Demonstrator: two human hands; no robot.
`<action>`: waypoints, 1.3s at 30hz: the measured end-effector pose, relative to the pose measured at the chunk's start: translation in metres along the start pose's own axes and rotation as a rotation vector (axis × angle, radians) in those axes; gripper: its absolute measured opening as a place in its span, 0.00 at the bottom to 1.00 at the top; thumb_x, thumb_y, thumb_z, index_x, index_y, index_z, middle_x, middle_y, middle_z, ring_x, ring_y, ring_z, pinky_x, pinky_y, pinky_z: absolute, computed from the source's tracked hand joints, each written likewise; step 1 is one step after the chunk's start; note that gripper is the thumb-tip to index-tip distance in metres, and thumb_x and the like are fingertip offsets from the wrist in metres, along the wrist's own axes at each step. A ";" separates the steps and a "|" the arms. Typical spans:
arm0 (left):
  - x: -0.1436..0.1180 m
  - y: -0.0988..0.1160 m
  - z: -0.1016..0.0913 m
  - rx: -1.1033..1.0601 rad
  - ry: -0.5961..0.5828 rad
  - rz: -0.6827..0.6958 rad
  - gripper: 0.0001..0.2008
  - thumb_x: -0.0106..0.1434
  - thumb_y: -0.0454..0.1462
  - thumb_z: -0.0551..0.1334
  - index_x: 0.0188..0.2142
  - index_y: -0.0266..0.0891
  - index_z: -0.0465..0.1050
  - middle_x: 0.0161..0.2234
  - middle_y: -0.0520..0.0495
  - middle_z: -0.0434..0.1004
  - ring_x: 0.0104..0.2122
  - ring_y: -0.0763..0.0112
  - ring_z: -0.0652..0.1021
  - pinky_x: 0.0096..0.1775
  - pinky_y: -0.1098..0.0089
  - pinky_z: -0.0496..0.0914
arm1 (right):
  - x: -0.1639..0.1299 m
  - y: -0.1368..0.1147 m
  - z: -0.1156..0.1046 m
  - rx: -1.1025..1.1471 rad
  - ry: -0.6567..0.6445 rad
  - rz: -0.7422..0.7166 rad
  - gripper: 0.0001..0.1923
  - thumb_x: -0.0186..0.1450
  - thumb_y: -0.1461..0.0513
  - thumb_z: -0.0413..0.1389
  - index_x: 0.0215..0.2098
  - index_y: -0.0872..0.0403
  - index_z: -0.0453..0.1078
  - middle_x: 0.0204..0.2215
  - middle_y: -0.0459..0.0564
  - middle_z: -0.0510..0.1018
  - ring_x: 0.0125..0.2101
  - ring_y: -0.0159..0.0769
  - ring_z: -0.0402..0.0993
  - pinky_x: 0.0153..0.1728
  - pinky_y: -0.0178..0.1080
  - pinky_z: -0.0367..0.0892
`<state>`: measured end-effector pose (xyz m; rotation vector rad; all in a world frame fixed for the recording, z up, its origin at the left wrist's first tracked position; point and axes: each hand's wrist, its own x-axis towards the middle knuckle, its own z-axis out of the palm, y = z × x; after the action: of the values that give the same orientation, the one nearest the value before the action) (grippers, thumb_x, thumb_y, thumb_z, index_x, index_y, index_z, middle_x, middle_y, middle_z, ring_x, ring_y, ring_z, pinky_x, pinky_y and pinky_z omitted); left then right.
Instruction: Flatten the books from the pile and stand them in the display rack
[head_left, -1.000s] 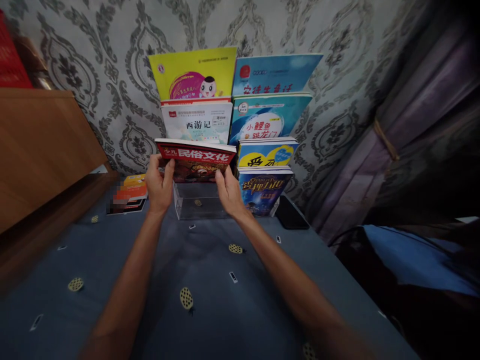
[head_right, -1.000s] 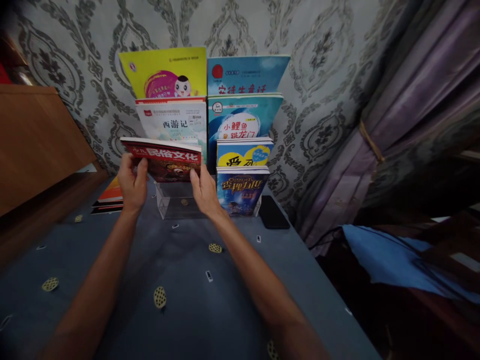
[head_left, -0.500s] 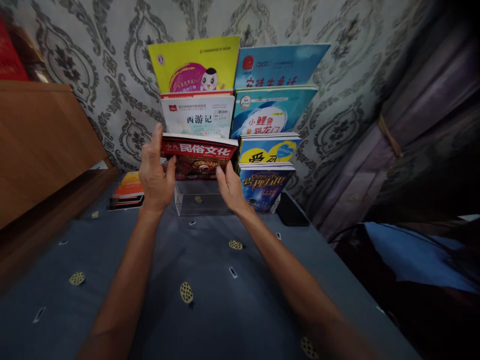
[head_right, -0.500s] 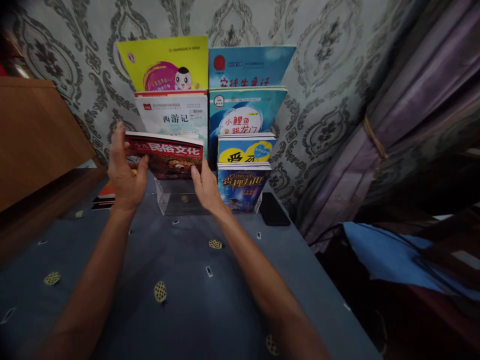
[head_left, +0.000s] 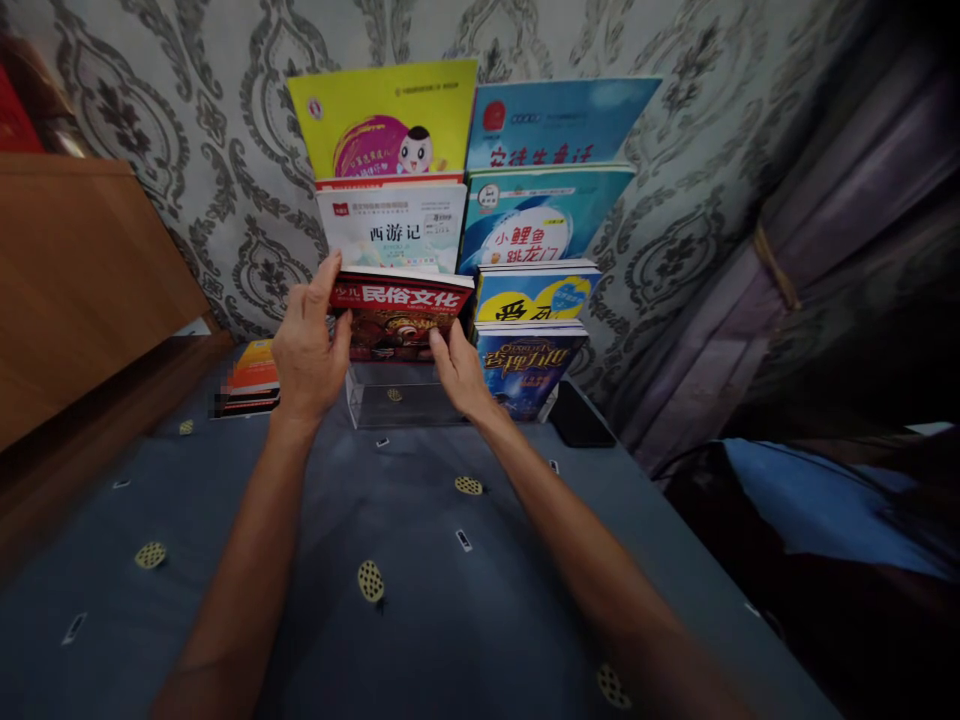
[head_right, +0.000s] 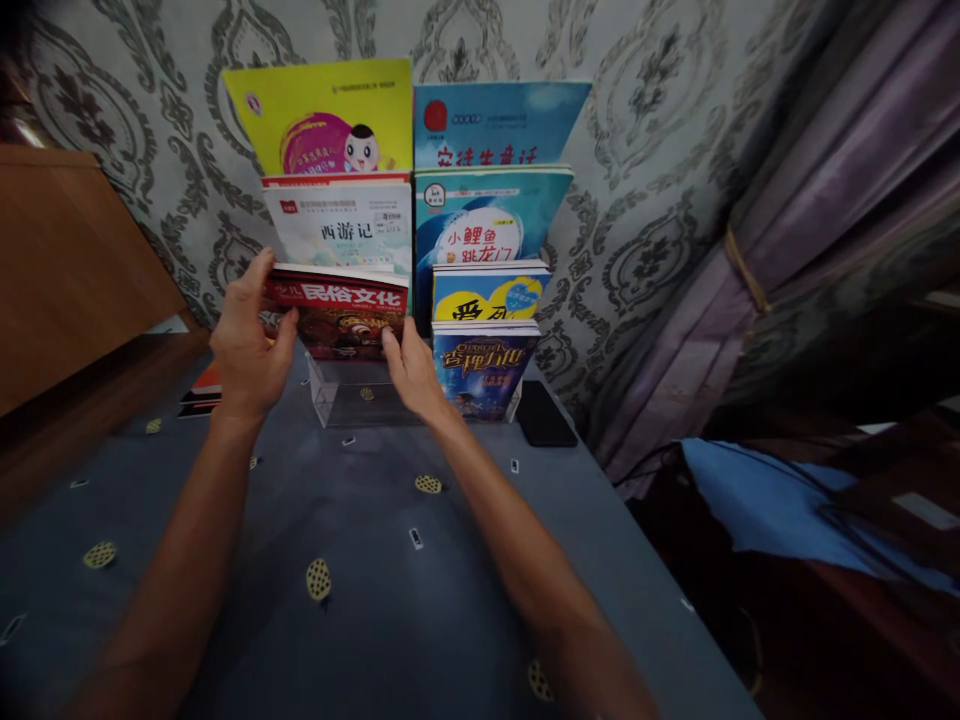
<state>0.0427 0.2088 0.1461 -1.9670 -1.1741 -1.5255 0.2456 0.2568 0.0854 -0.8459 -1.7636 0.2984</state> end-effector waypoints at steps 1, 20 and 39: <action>0.000 -0.001 0.000 0.007 0.001 -0.003 0.28 0.70 0.41 0.57 0.68 0.49 0.57 0.65 0.44 0.66 0.63 0.56 0.69 0.62 0.55 0.67 | 0.000 0.000 -0.001 -0.008 0.000 -0.007 0.24 0.75 0.47 0.38 0.60 0.49 0.61 0.49 0.55 0.78 0.45 0.47 0.77 0.48 0.53 0.74; 0.003 -0.006 -0.002 -0.025 -0.036 -0.018 0.31 0.69 0.40 0.56 0.70 0.48 0.51 0.67 0.45 0.62 0.61 0.55 0.70 0.62 0.53 0.66 | -0.001 -0.009 0.004 -0.103 0.052 0.006 0.22 0.75 0.49 0.37 0.55 0.50 0.62 0.44 0.57 0.77 0.45 0.49 0.77 0.45 0.53 0.74; 0.004 -0.002 -0.002 -0.071 -0.122 -0.028 0.33 0.70 0.40 0.56 0.71 0.50 0.47 0.70 0.46 0.58 0.64 0.55 0.68 0.64 0.54 0.64 | 0.003 -0.001 0.004 -0.055 0.069 0.073 0.29 0.73 0.40 0.33 0.49 0.50 0.62 0.43 0.58 0.77 0.44 0.46 0.77 0.43 0.50 0.76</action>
<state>0.0402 0.2103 0.1498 -2.1247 -1.2157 -1.4985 0.2412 0.2593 0.0864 -0.9514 -1.6856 0.2664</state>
